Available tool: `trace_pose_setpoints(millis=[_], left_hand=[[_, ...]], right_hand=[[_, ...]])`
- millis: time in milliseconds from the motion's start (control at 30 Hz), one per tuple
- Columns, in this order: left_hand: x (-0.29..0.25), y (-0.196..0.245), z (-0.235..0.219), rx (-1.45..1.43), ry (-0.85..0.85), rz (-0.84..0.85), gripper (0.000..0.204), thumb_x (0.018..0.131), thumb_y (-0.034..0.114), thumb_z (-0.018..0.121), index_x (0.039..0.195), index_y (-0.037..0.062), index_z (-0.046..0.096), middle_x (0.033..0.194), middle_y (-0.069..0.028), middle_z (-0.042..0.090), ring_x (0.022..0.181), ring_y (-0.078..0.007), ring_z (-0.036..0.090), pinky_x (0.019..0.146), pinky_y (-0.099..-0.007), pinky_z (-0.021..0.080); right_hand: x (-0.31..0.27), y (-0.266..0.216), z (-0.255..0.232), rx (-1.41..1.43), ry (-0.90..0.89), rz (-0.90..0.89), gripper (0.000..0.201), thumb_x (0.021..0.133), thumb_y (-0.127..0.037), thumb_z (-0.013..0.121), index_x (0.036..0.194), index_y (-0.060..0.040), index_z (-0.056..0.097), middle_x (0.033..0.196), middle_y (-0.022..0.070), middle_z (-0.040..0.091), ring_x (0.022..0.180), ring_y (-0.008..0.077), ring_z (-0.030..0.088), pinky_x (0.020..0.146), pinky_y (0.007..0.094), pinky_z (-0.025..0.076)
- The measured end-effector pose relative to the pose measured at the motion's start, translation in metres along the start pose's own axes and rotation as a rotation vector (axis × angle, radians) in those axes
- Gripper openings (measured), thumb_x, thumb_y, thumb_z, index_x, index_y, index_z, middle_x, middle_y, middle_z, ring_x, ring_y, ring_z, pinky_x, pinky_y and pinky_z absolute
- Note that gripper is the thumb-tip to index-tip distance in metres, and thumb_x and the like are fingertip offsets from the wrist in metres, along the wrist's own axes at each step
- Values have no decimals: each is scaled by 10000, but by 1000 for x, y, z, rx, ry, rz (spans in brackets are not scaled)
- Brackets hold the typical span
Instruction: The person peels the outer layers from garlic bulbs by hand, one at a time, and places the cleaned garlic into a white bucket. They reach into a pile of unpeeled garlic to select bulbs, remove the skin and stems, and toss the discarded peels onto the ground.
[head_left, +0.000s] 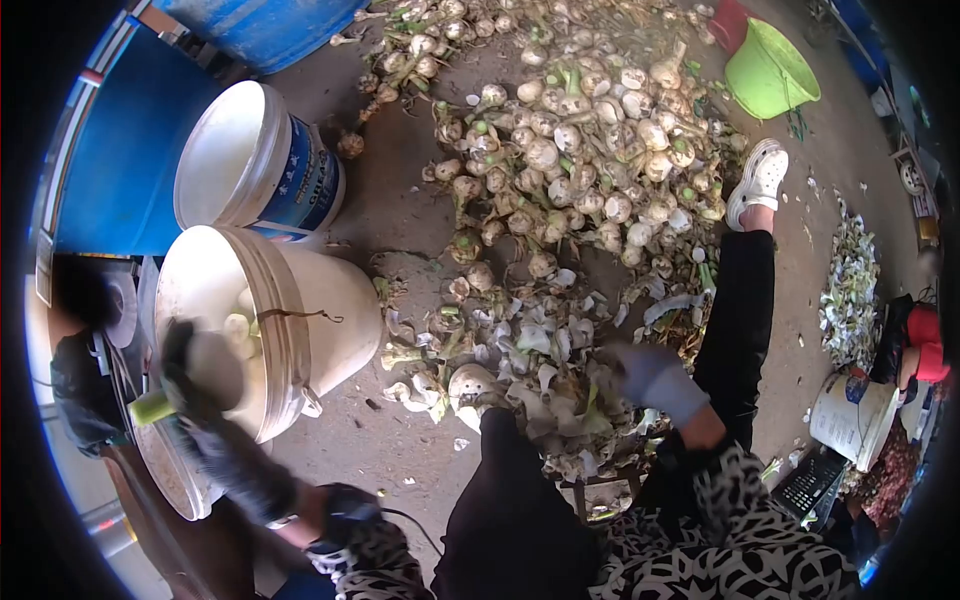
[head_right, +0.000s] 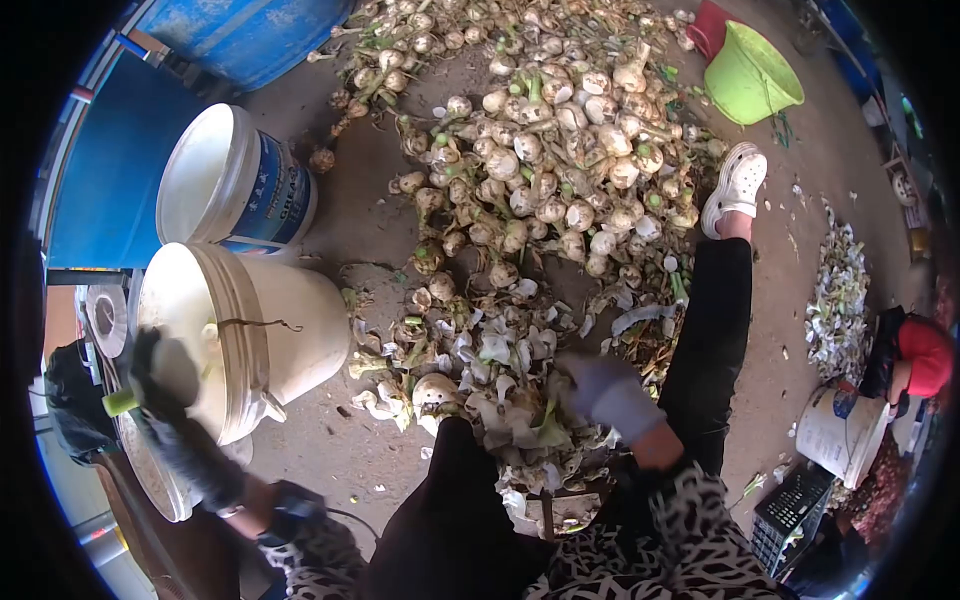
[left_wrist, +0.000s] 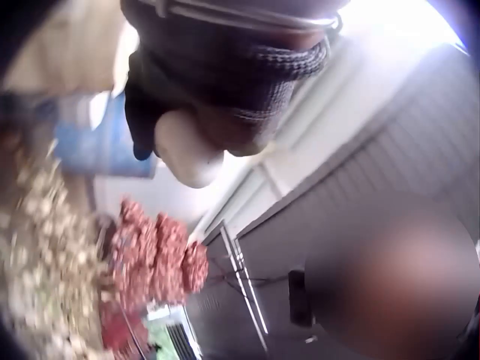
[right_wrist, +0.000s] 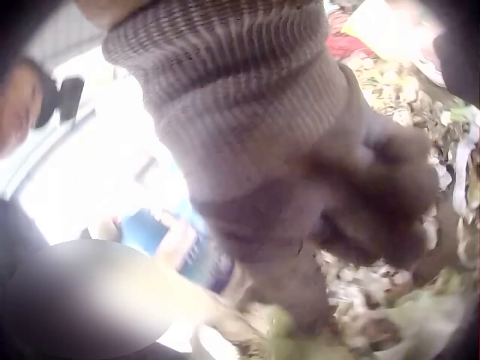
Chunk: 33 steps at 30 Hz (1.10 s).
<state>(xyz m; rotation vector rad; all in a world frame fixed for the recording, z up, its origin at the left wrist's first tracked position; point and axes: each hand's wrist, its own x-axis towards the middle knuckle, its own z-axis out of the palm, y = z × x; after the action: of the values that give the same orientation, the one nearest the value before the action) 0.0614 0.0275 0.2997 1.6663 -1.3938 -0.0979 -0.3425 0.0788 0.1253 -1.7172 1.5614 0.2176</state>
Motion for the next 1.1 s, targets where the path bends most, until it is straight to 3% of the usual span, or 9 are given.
trace_pose_setpoints(millis=[133,300,467,600,667,833,1000,1067,1100], left_hand=[[6,-14,-16,-20,140,180,563,985,414,466,1334,-28,477,1301,-168,536,1215,-261,506,1036,-391,396],[-65,-4,82,20,-392,180,433,916,110,599,1326,9,505,1284,-130,565,1127,-236,564,964,-359,437],[-144,-70,193,-1012,-857,-890,636,901,289,668,1383,-12,384,1182,-78,555,1017,-122,559,833,-266,497],[-131,-43,187,-823,-957,-750,605,868,278,707,1324,-27,454,1055,-64,617,923,-150,603,803,-275,506],[-125,-32,178,-779,-846,-455,593,834,257,740,1294,-18,486,1073,-87,624,932,-168,619,815,-283,510],[-112,-1,155,-180,-760,187,711,732,328,826,1277,9,500,1146,-123,607,1045,-205,601,913,-348,485],[-121,-16,155,-668,-753,-171,730,758,312,806,1325,20,450,1124,-111,611,975,-182,616,842,-315,511],[-116,-24,152,-1110,-866,-723,721,767,310,801,1329,23,453,1104,-102,616,952,-174,618,836,-300,517],[-114,-25,155,-725,-883,-359,706,770,320,791,1324,34,460,1072,-117,629,934,-207,638,821,-313,524]], right_hand=[[109,-11,16,-146,507,-48,473,814,-297,657,1256,-185,532,1238,145,570,1039,393,600,885,465,473],[223,-26,44,-353,123,88,526,828,-245,642,1325,-212,474,1296,142,525,1059,373,596,922,439,474],[140,-72,32,87,282,-229,563,843,-146,593,1380,-168,425,1268,167,551,1031,321,620,885,438,487],[76,-97,23,253,475,-289,559,845,-62,633,1365,-107,433,1194,151,599,1028,256,629,870,369,510],[69,-84,28,1296,360,-360,574,796,-150,732,1307,-112,475,1040,150,640,917,223,652,774,324,524],[67,-93,6,812,498,-299,201,892,-211,655,941,-18,685,757,69,667,715,135,626,656,289,496],[53,-98,-12,947,416,-401,162,894,-165,644,921,-8,670,702,54,650,633,110,590,605,279,488],[49,-99,-17,1091,232,-289,143,894,-145,639,926,-13,682,692,46,649,618,92,591,571,265,489],[50,-97,-19,923,295,-361,145,901,-150,633,927,-16,683,679,29,638,587,69,581,528,253,477]])
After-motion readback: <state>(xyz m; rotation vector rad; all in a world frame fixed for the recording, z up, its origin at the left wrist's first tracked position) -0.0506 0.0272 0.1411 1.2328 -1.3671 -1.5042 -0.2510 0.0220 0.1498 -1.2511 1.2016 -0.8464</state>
